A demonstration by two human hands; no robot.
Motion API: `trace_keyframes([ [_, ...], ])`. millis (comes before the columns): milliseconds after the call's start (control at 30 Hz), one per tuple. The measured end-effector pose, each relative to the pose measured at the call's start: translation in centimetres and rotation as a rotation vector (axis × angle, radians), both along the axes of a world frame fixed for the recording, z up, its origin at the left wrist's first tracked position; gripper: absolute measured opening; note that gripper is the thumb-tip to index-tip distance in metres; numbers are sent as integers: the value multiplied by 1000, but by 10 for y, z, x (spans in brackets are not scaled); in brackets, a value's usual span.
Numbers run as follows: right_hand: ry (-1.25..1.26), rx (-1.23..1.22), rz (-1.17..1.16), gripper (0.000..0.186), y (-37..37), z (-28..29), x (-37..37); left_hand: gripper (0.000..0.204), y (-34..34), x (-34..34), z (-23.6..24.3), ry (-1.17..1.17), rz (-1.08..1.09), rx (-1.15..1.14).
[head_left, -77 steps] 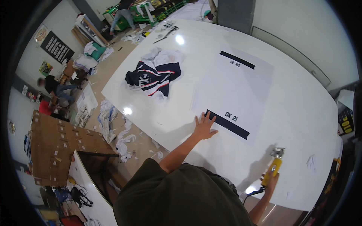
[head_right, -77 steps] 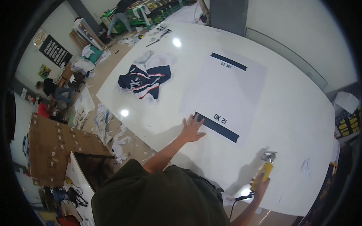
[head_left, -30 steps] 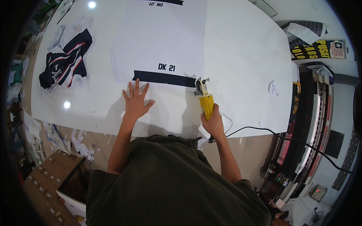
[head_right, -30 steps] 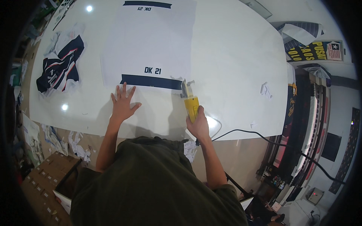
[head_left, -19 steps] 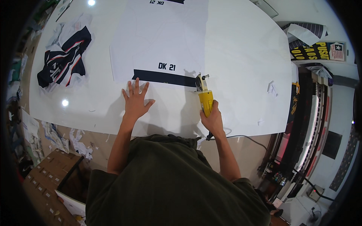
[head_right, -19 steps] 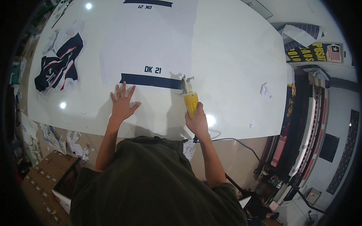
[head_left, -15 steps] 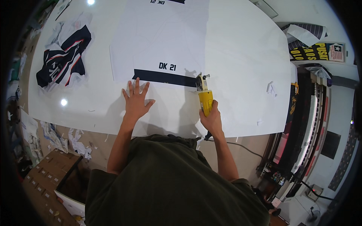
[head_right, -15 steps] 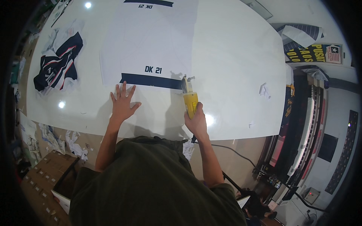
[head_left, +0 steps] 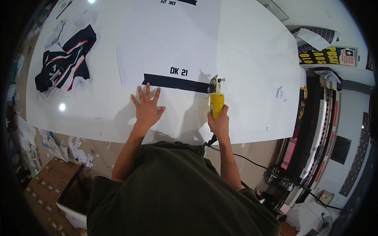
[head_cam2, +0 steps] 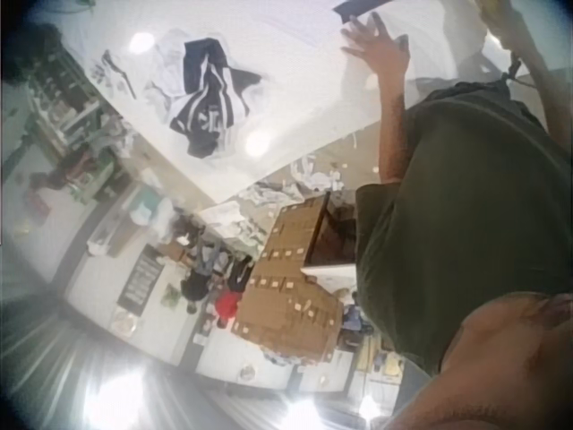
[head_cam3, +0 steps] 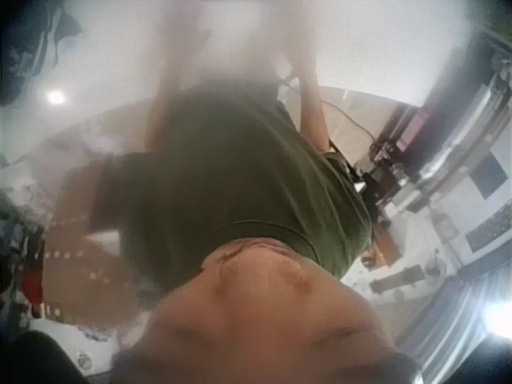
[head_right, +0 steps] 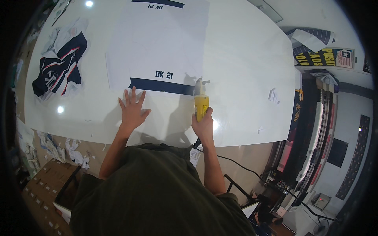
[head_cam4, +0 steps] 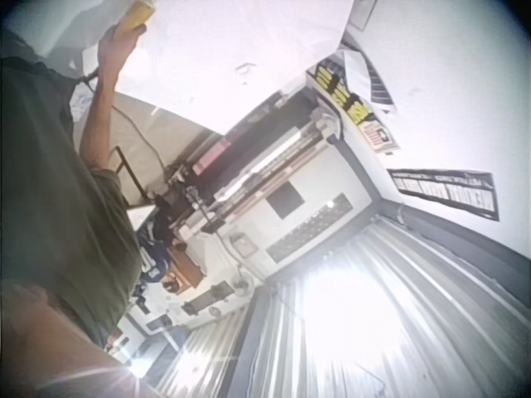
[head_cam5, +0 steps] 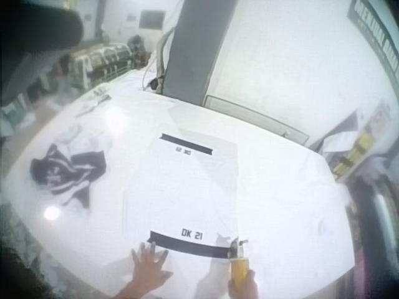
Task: The person unpacks a garment, unfolds it on a white table, and uses a yellow electric cutting tool to cut out printed designs from the fabric. The person handles the fabric and the cutting tool throughout the process.
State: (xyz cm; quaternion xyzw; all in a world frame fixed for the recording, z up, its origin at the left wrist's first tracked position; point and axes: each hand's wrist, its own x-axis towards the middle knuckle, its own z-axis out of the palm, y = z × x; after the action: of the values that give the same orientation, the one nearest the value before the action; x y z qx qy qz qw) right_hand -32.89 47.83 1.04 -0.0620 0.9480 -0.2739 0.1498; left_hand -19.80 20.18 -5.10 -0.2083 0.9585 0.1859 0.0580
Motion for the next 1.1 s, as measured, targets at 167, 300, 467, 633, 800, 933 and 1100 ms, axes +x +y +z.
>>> trace_keyframes([
  [167, 36, -12, -15, 58, -10, -2, -7, 87, -2, 0, 2, -19, -14, -18],
  [300, 40, -11, -30, 58, -19, 1, -16, 87, -2, 1, 1, 16, 4, 13],
  [467, 33, 11, -43, 55, -26, 4, -29, 86, -2, 0, 4, -17, -14, -8],
  [633, 61, 25, -51, 59, -27, -4, -54, 86, 0, 2, 4, -7, -11, -12],
  [800, 95, 46, -35, 61, -28, -10, -92, 84, 0, 2, -1, 10, -13, -27],
  [933, 87, 72, -8, 69, -7, -3, -116, 82, -4, 15, 8, -26, 8, -7],
  [1100, 19, 111, 100, 69, 36, 37, -83, 82, -26, 62, 15, -140, 89, -79],
])
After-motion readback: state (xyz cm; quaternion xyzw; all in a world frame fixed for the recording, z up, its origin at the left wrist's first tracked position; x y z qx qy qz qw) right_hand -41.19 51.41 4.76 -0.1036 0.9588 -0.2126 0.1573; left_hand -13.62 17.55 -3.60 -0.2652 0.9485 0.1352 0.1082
